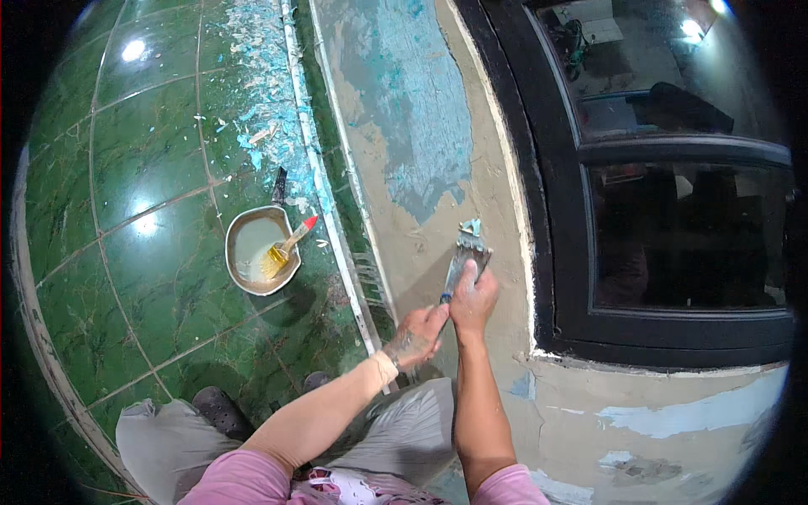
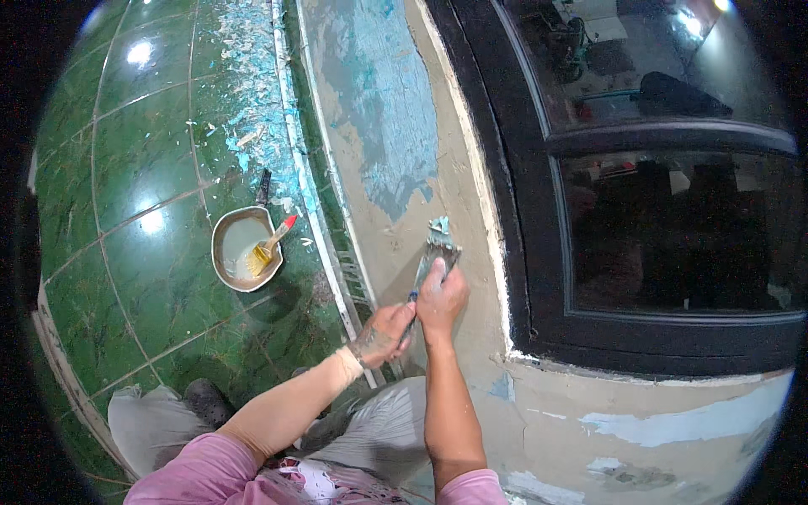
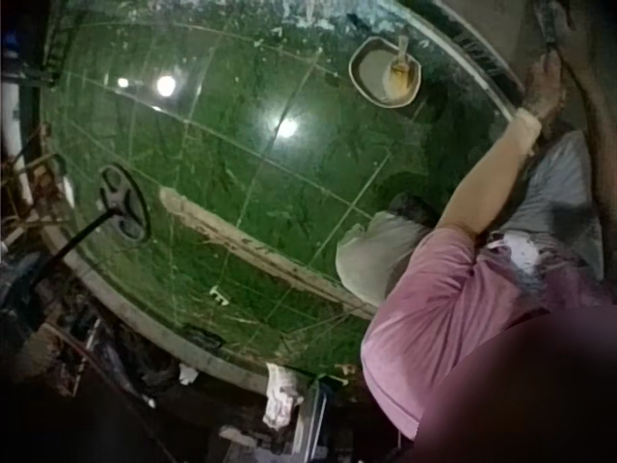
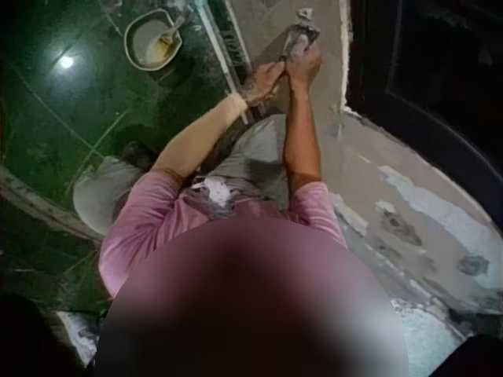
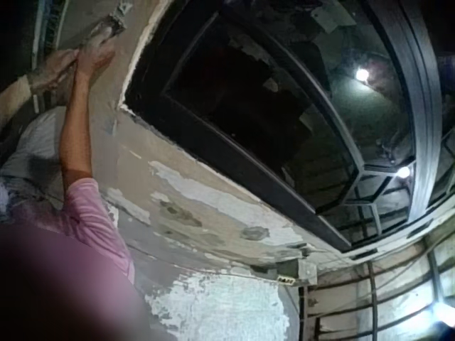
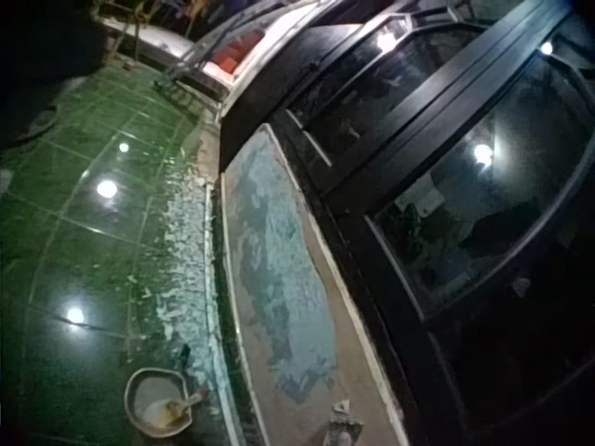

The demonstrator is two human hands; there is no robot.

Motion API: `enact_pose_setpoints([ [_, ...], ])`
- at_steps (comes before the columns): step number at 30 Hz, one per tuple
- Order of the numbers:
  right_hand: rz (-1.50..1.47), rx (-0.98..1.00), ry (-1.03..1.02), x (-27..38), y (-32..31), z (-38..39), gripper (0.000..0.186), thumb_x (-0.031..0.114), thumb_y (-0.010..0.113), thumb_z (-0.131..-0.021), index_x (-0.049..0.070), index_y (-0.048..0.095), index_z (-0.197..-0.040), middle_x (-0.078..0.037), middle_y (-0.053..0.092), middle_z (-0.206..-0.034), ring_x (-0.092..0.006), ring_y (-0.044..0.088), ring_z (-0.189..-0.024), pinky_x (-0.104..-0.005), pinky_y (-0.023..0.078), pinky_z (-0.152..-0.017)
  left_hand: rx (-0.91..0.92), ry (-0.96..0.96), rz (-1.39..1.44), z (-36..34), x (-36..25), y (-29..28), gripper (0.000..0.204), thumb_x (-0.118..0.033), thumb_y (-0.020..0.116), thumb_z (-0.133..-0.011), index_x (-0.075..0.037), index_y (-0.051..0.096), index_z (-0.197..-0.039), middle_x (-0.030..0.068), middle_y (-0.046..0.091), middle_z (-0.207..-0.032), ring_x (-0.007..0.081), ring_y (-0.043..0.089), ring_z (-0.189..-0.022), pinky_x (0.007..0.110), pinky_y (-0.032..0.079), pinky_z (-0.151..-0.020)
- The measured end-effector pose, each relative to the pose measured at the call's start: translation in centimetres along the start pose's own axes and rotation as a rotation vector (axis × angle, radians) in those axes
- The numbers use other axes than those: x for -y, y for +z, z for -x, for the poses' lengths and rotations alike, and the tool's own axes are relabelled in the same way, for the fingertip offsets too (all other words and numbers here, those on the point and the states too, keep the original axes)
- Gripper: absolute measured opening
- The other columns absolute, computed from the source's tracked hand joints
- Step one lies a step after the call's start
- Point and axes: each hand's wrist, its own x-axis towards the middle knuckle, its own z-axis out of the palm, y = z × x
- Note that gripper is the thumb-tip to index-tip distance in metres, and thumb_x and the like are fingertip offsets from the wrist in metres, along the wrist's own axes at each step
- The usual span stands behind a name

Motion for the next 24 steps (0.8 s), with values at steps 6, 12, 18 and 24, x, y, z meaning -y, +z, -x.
enact_pose_setpoints([
  [6, 0.032, 0.018, -0.033, 3.9, 2.1, -4.5, 0.030, 0.023, 0.051, -0.090, -0.001, 0.058, -0.074, -0.023, 0.056, -0.062, -0.0388, 0.056, -0.057, -0.0457, 0.040, -0.053, 0.031, 0.164, 0.078, -1.7, -2.4, -1.9, 0.041, -0.048, 0.040, -0.096, -0.010, 0.055, -0.093, -0.0013, 0.042, -0.053, 0.0080, 0.038, -0.039, 0.024, 0.029, -0.036],
  [12, -0.011, 0.024, 0.054, 2.7, 1.3, -1.5, 0.029, 0.022, 0.052, -0.089, -0.002, 0.058, -0.074, -0.023, 0.056, -0.061, -0.0368, 0.055, -0.056, -0.0452, 0.040, -0.054, -0.013, -0.031, 0.103, 0.1, -2.5, -0.8, 0.041, -0.045, 0.039, -0.097, -0.008, 0.058, -0.101, -0.0025, 0.042, -0.056, 0.0083, 0.038, -0.042, 0.024, 0.030, -0.039],
  [18, -0.077, -0.017, -0.001, 3.2, 2.4, -3.1, 0.035, 0.025, 0.052, -0.089, -0.004, 0.056, -0.070, -0.023, 0.054, -0.059, -0.0340, 0.053, -0.053, -0.0443, 0.037, -0.053, -0.018, 0.063, 0.077, -1.0, -3.9, -1.6, 0.041, -0.046, 0.041, -0.096, -0.007, 0.054, -0.089, -0.0020, 0.041, -0.057, 0.0080, 0.040, -0.045, 0.025, 0.032, -0.040],
  [24, 0.015, 0.111, 0.178, 1.6, 2.1, -1.0, 0.044, 0.028, 0.050, -0.094, -0.001, 0.051, -0.061, -0.002, 0.045, -0.052, -0.0102, 0.040, -0.051, -0.0347, 0.032, -0.047, 0.015, -0.003, 0.114, -0.9, -3.2, -1.9, 0.039, -0.044, 0.041, -0.096, -0.008, 0.053, -0.091, -0.0003, 0.043, -0.059, 0.0080, 0.038, -0.044, 0.025, 0.028, -0.037],
])
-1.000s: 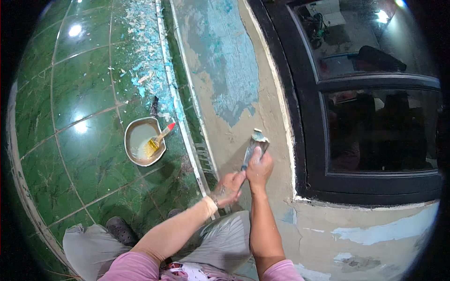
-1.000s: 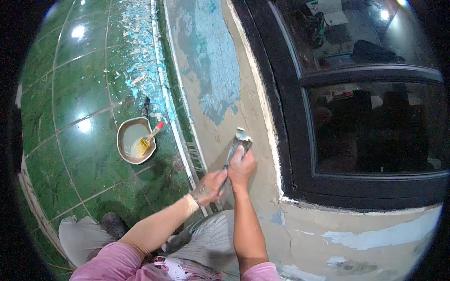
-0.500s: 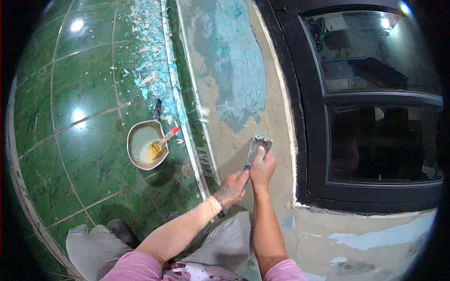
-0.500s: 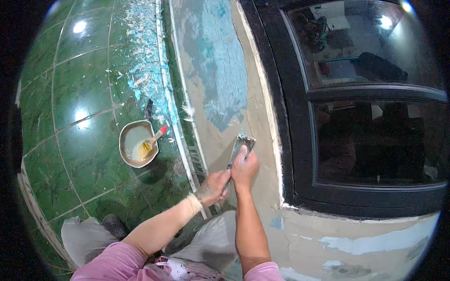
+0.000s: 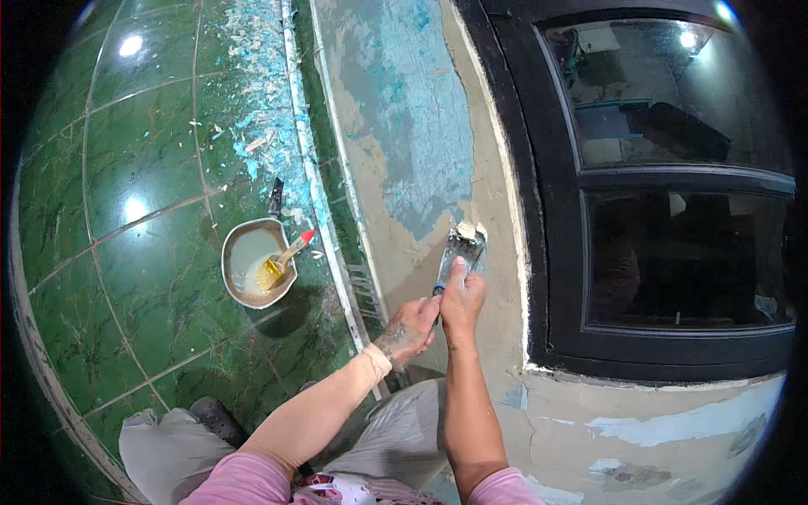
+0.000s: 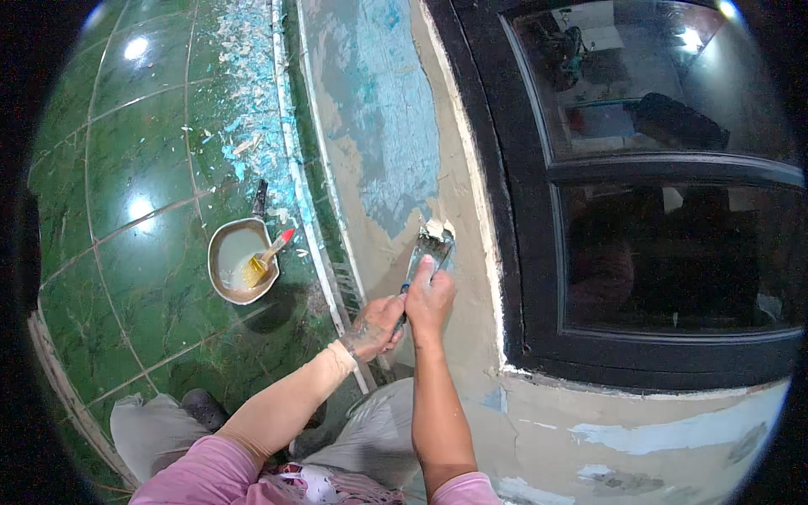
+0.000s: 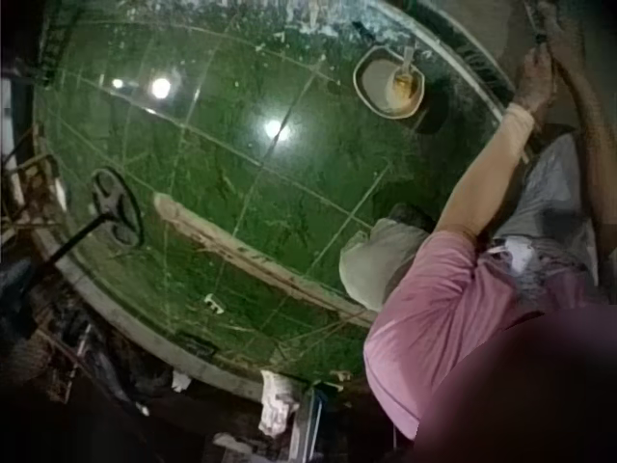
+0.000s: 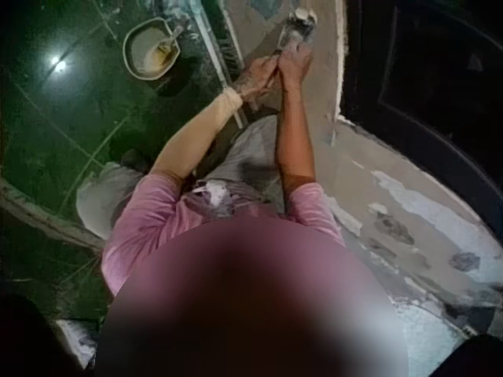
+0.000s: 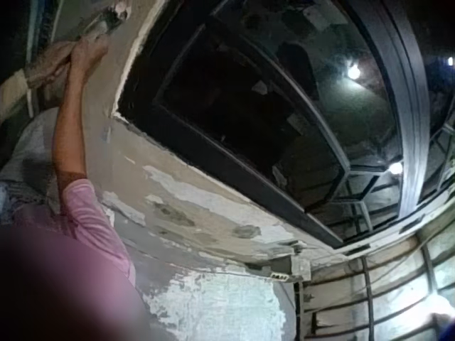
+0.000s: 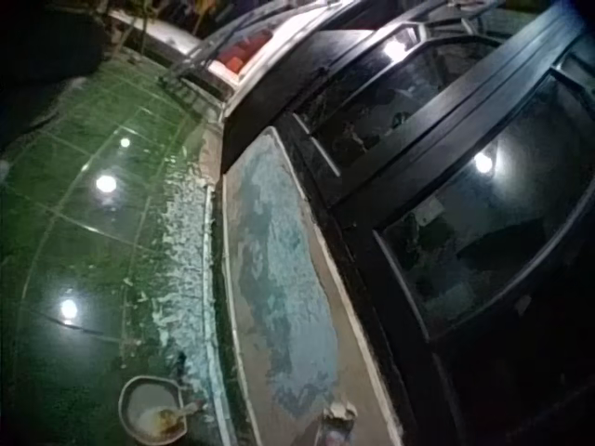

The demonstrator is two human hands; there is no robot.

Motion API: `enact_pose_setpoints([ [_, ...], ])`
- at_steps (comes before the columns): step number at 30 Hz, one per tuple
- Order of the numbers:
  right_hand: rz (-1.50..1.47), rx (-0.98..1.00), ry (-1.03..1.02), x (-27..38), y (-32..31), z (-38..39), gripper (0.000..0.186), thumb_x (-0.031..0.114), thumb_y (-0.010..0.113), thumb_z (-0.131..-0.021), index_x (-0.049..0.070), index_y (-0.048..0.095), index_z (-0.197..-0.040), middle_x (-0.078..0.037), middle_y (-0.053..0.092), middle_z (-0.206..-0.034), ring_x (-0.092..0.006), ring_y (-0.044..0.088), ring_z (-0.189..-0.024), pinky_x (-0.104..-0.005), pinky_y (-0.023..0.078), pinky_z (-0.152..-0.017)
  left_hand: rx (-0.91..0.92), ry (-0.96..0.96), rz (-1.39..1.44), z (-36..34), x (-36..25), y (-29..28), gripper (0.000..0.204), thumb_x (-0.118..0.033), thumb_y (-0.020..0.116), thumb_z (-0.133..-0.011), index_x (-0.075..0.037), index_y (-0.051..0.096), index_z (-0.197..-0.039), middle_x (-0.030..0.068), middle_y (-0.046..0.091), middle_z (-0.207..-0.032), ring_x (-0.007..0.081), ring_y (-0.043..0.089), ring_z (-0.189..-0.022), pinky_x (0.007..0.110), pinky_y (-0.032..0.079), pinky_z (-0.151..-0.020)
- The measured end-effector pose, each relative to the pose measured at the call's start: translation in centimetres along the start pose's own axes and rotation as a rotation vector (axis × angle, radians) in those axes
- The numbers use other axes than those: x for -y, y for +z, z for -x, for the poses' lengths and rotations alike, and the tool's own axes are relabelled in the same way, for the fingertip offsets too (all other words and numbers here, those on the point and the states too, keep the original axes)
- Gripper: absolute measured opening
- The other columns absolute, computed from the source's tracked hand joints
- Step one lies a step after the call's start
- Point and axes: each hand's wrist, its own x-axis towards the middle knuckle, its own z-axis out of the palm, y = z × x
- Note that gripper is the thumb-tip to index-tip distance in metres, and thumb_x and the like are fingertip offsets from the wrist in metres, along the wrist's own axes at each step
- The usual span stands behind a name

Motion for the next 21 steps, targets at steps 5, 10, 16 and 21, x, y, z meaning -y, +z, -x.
enact_pose_setpoints([
  [5, -0.006, -0.074, -0.086, 3.0, -0.6, -1.1, 0.046, 0.028, 0.051, -0.091, -0.008, 0.055, -0.062, -0.026, 0.051, -0.055, -0.0406, 0.051, -0.049, -0.0492, 0.036, -0.052, 0.001, 0.220, -0.044, -0.8, -0.5, 0.0, 0.038, -0.045, 0.041, -0.096, -0.009, 0.055, -0.096, -0.0016, 0.042, -0.057, 0.0072, 0.036, -0.040, 0.023, 0.028, -0.037],
  [10, 0.141, -0.012, -0.158, 1.5, -0.9, -0.6, 0.046, 0.028, 0.051, -0.090, -0.009, 0.054, -0.062, -0.028, 0.050, -0.056, -0.0437, 0.050, -0.051, -0.0490, 0.036, -0.051, -0.023, -0.017, 0.115, -0.6, 1.5, 1.1, 0.034, -0.045, 0.040, -0.095, -0.014, 0.055, -0.095, -0.0017, 0.042, -0.058, 0.0069, 0.037, -0.041, 0.022, 0.028, -0.037],
  [16, 0.101, -0.083, -0.269, 2.5, 0.0, -1.6, 0.046, 0.030, 0.052, -0.089, -0.007, 0.057, -0.063, -0.030, 0.051, -0.059, -0.0469, 0.052, -0.057, -0.0503, 0.037, -0.053, -0.048, 0.115, 0.170, -1.6, 0.9, 0.7, 0.033, -0.046, 0.039, -0.095, -0.017, 0.054, -0.091, -0.0033, 0.046, -0.060, 0.0073, 0.038, -0.039, 0.022, 0.030, -0.036],
  [21, 0.164, -0.042, -0.193, 2.9, -0.6, -2.8, 0.046, 0.030, 0.053, -0.089, -0.009, 0.058, -0.065, -0.030, 0.053, -0.062, -0.0458, 0.055, -0.059, -0.0510, 0.038, -0.055, -0.052, 0.258, -0.026, -1.0, -0.8, 1.4, 0.037, -0.051, 0.041, -0.093, -0.016, 0.053, -0.090, -0.0027, 0.044, -0.057, 0.0071, 0.041, -0.042, 0.023, 0.031, -0.037],
])
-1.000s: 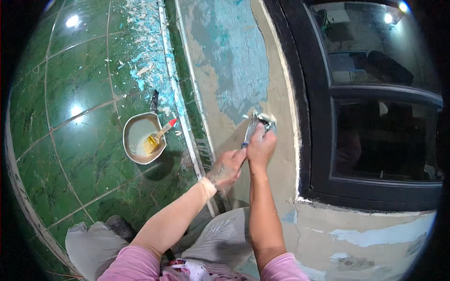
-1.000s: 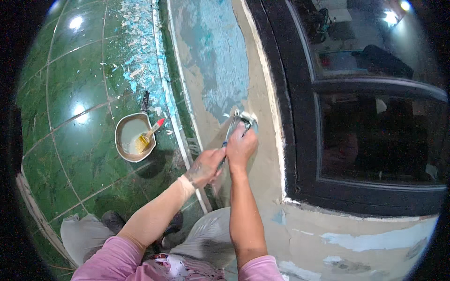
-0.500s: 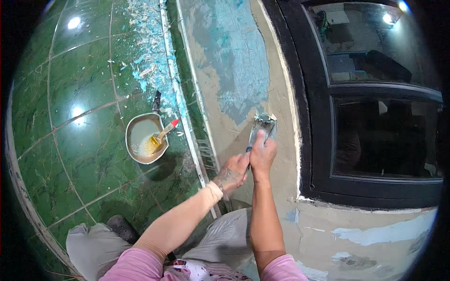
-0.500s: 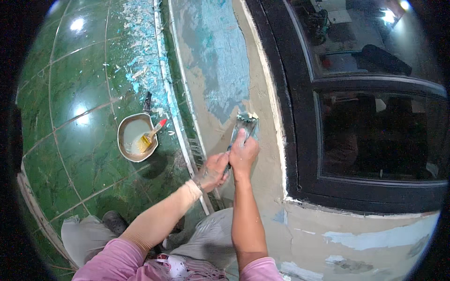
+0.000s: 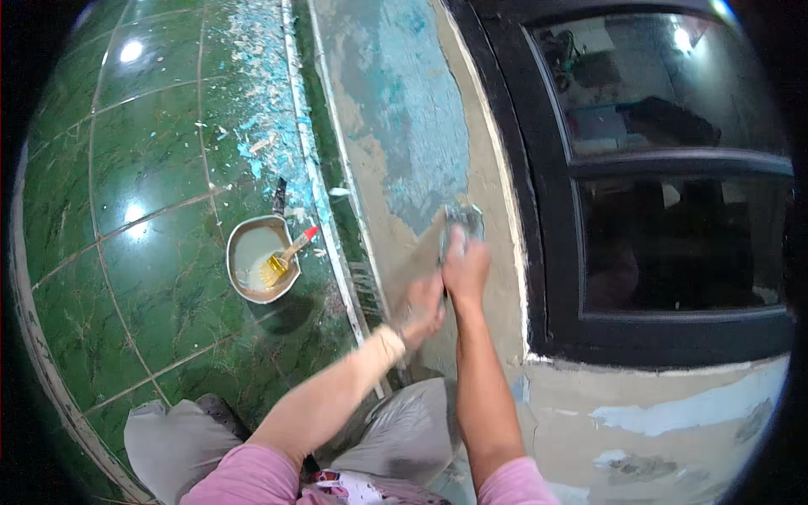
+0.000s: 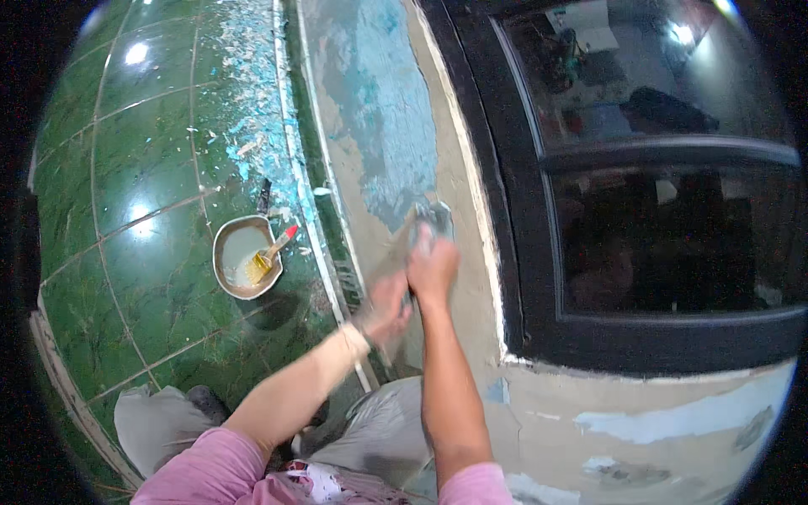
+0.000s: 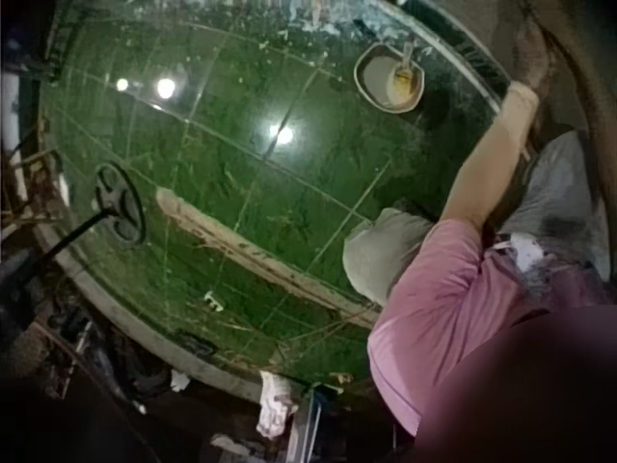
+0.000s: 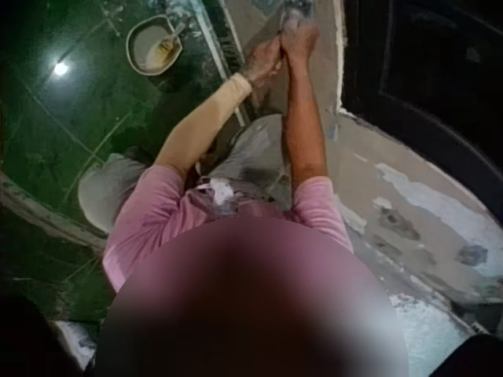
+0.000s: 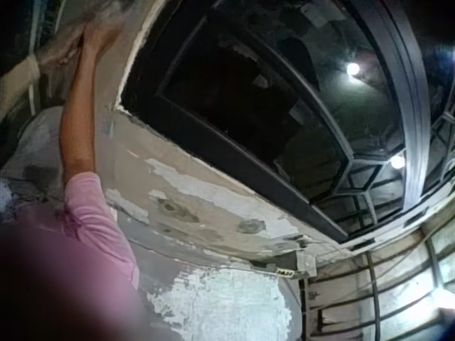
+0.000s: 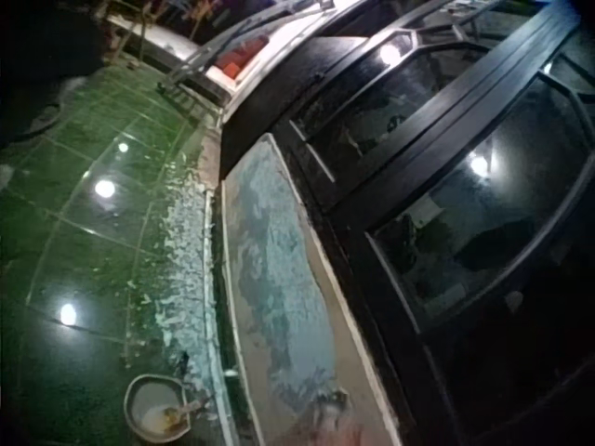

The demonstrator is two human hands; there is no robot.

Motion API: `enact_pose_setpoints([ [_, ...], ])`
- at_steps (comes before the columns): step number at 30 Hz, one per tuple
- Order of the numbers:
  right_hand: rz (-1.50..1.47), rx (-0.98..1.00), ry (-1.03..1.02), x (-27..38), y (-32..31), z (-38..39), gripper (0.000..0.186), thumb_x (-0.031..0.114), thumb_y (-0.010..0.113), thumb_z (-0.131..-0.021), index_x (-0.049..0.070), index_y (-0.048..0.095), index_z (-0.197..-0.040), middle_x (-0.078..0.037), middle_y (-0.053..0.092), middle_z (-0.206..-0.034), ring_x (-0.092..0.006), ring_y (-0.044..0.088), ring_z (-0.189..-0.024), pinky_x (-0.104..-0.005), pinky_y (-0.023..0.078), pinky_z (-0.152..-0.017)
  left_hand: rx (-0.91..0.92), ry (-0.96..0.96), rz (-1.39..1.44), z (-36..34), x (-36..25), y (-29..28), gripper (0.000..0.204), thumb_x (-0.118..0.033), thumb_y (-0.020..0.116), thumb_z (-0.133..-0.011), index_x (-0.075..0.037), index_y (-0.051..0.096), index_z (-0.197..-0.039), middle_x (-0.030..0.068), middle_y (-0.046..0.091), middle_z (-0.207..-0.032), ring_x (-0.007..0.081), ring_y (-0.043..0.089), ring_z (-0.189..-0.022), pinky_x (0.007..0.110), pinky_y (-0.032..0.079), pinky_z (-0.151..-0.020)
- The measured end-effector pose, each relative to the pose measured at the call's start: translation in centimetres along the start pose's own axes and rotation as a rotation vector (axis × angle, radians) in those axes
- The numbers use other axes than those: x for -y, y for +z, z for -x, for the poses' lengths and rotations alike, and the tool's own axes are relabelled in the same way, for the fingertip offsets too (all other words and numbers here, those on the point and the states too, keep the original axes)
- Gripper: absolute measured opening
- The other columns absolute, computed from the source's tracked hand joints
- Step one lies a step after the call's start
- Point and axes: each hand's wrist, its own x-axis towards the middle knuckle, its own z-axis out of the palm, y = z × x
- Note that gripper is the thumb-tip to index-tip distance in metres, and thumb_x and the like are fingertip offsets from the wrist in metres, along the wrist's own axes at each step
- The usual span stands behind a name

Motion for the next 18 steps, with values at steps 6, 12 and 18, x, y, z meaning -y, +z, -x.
enact_pose_setpoints([
  [6, 0.075, 0.021, -0.003, 0.1, 0.3, 0.1, 0.045, 0.030, 0.055, -0.088, -0.009, 0.059, -0.065, -0.031, 0.053, -0.062, -0.0460, 0.056, -0.060, -0.0499, 0.039, -0.054, 0.004, -0.262, 0.218, 0.5, -0.3, 0.1, 0.038, -0.053, 0.043, -0.092, -0.016, 0.053, -0.091, -0.0026, 0.041, -0.055, 0.0064, 0.038, -0.041, 0.024, 0.031, -0.036],
  [12, -0.006, -0.010, 0.008, 2.5, 1.1, -1.0, 0.046, 0.030, 0.052, -0.088, -0.010, 0.060, -0.067, -0.032, 0.053, -0.063, -0.0472, 0.058, -0.062, -0.0517, 0.041, -0.058, -0.036, -0.205, 0.211, -1.3, -1.6, -1.5, 0.042, -0.055, 0.040, -0.092, -0.014, 0.050, -0.088, -0.0020, 0.041, -0.055, 0.0075, 0.033, -0.039, 0.025, 0.027, -0.035],
  [18, 0.088, -0.005, -0.025, 2.5, 0.6, -2.5, 0.045, 0.030, 0.054, -0.087, -0.010, 0.061, -0.069, -0.031, 0.055, -0.065, -0.0475, 0.058, -0.065, -0.0516, 0.042, -0.059, 0.020, -0.202, 0.222, -1.1, -3.3, -0.5, 0.044, -0.054, 0.039, -0.093, -0.012, 0.048, -0.086, -0.0005, 0.042, -0.053, 0.0095, 0.035, -0.037, 0.025, 0.028, -0.034],
])
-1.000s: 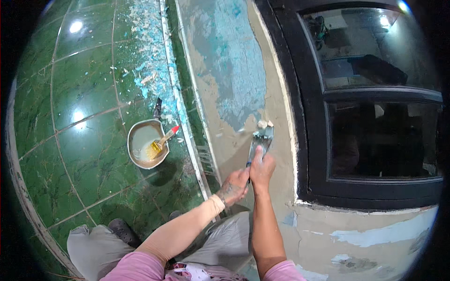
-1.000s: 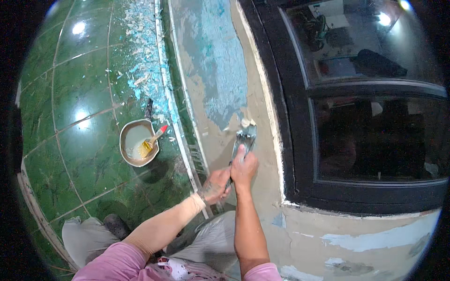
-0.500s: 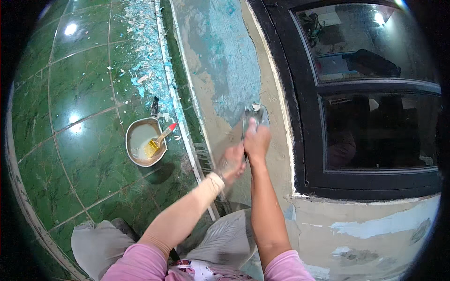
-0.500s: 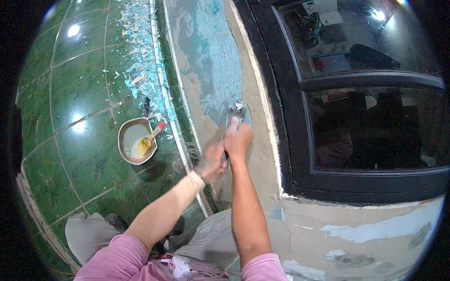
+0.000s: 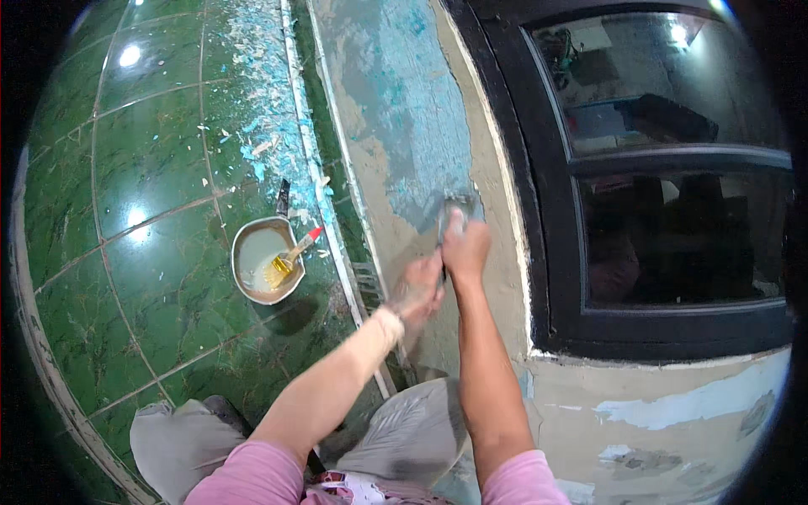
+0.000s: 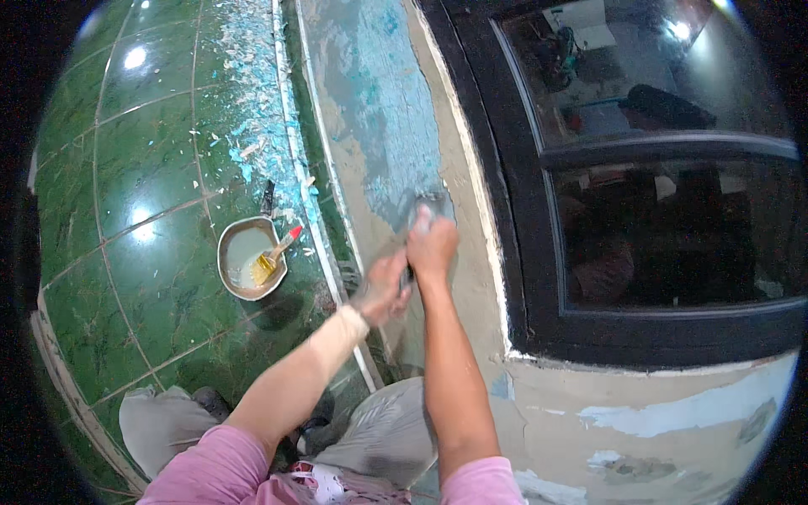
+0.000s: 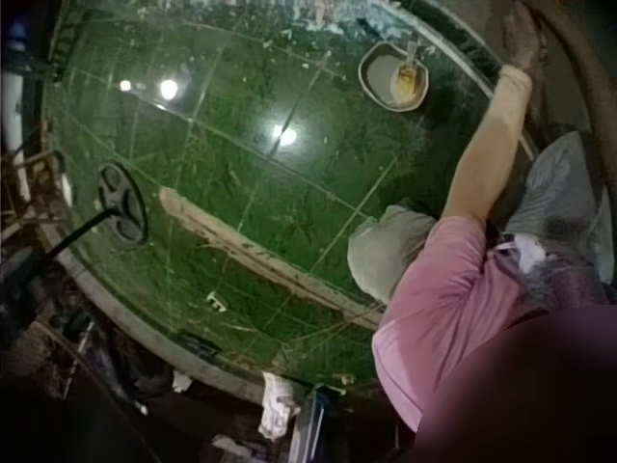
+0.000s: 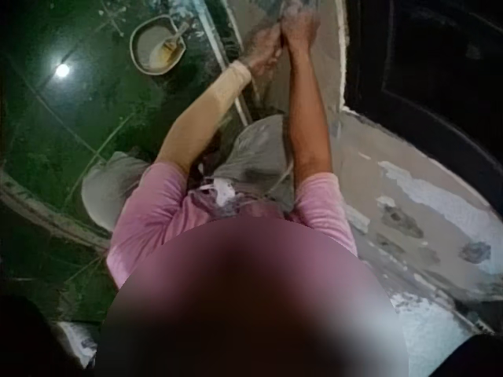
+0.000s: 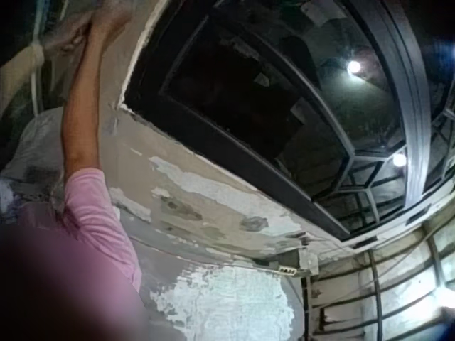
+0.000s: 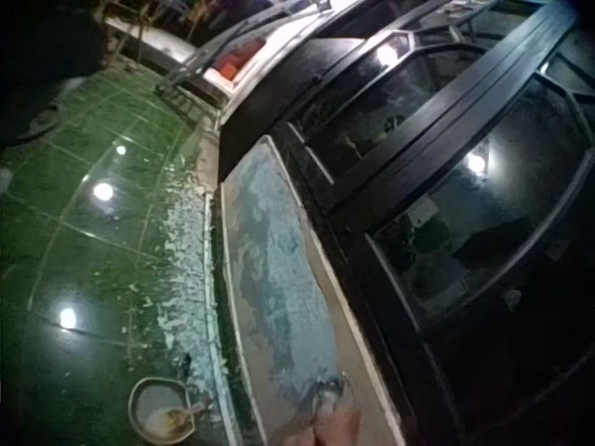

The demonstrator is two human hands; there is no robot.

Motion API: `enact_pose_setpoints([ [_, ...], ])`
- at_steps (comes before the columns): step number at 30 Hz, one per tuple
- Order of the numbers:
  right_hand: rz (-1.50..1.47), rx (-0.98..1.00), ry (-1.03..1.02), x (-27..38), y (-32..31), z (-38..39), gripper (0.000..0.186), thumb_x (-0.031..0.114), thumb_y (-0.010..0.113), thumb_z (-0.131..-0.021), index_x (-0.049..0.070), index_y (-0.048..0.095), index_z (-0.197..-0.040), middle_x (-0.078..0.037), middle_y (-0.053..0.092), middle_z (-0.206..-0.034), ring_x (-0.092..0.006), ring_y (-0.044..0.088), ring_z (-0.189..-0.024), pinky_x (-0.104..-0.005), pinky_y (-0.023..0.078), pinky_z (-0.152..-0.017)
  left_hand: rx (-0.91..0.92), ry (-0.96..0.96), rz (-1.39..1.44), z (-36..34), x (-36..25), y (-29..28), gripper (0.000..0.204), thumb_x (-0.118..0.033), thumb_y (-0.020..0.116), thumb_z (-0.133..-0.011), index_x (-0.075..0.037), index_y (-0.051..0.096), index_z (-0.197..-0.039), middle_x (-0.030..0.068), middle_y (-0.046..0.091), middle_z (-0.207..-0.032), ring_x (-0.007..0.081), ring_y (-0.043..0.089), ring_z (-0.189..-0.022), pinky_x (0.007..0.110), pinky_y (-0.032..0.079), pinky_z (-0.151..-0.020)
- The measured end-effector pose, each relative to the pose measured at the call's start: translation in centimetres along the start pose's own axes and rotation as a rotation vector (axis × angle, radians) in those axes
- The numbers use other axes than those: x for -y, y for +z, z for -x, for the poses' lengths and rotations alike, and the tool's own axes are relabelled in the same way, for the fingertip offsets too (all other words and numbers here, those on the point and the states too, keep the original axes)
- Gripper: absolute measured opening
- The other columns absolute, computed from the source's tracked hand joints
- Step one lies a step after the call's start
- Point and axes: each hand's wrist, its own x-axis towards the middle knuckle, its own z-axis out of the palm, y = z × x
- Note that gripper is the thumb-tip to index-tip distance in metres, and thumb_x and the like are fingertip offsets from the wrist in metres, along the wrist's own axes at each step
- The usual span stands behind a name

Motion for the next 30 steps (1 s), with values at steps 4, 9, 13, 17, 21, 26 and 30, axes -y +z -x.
enact_pose_setpoints([
  [4, -0.058, -0.016, -0.001, 0.4, 0.7, 0.3, 0.043, 0.030, 0.056, -0.086, -0.009, 0.061, -0.068, -0.031, 0.057, -0.068, -0.0480, 0.058, -0.069, -0.0521, 0.043, -0.061, 0.017, 0.013, 0.036, -0.1, 0.4, -0.8, 0.043, -0.055, 0.042, -0.091, -0.012, 0.048, -0.090, -0.0004, 0.042, -0.054, 0.0088, 0.036, -0.038, 0.025, 0.028, -0.035],
  [9, 0.020, -0.057, -0.062, 1.8, 0.9, -2.1, 0.041, 0.029, 0.057, -0.085, -0.008, 0.061, -0.069, -0.031, 0.057, -0.069, -0.0468, 0.059, -0.071, -0.0521, 0.044, -0.063, -0.015, 0.011, 0.093, -1.5, -3.3, -0.6, 0.040, -0.055, 0.042, -0.091, -0.015, 0.046, -0.084, -0.0008, 0.041, -0.053, 0.0086, 0.035, -0.038, 0.024, 0.027, -0.035],
  [13, -0.031, -0.017, -0.115, 1.2, 1.2, -1.0, 0.044, 0.031, 0.055, -0.087, -0.009, 0.063, -0.070, -0.032, 0.056, -0.069, -0.0475, 0.059, -0.069, -0.0514, 0.044, -0.062, -0.031, 0.082, 0.058, -1.7, 1.2, -1.3, 0.039, -0.056, 0.044, -0.090, -0.018, 0.048, -0.083, -0.0034, 0.042, -0.055, 0.0071, 0.035, -0.039, 0.022, 0.025, -0.034],
  [17, -0.077, 0.002, -0.073, 3.8, -0.6, -3.7, 0.044, 0.031, 0.054, -0.087, -0.009, 0.063, -0.071, -0.032, 0.057, -0.071, -0.0465, 0.060, -0.070, -0.0509, 0.045, -0.062, -0.070, 0.052, 0.060, -2.2, -3.6, 0.4, 0.035, -0.057, 0.044, -0.090, -0.022, 0.049, -0.083, -0.0049, 0.042, -0.057, 0.0065, 0.036, -0.041, 0.022, 0.027, -0.036],
  [21, -0.019, -0.063, -0.081, 4.4, 0.7, -5.1, 0.034, 0.024, 0.058, -0.083, -0.007, 0.064, -0.069, -0.031, 0.059, -0.071, -0.0462, 0.061, -0.071, -0.0522, 0.046, -0.064, -0.089, 0.024, 0.065, -2.8, -4.9, 0.1, 0.035, -0.057, 0.043, -0.090, -0.023, 0.049, -0.083, -0.0056, 0.040, -0.056, 0.0060, 0.033, -0.041, 0.024, 0.030, -0.041],
  [26, -0.003, 0.041, -0.069, 0.3, 0.2, -0.8, 0.041, 0.030, 0.055, -0.087, -0.007, 0.063, -0.072, -0.032, 0.058, -0.072, -0.0473, 0.059, -0.073, -0.0522, 0.044, -0.064, -0.034, -0.030, 0.024, 0.3, -1.6, 0.9, 0.040, -0.055, 0.043, -0.091, -0.018, 0.048, -0.077, -0.0042, 0.040, -0.054, 0.0081, 0.037, -0.039, 0.023, 0.026, -0.035],
  [30, 0.011, -0.051, -0.110, 3.2, 1.3, -4.5, 0.041, 0.030, 0.055, -0.087, -0.008, 0.064, -0.074, -0.032, 0.058, -0.072, -0.0476, 0.059, -0.072, -0.0520, 0.043, -0.063, -0.043, 0.073, 0.074, -2.2, -5.3, 0.0, 0.040, -0.053, 0.042, -0.092, -0.017, 0.049, -0.076, -0.0030, 0.041, -0.055, 0.0084, 0.035, -0.038, 0.024, 0.025, -0.034],
])
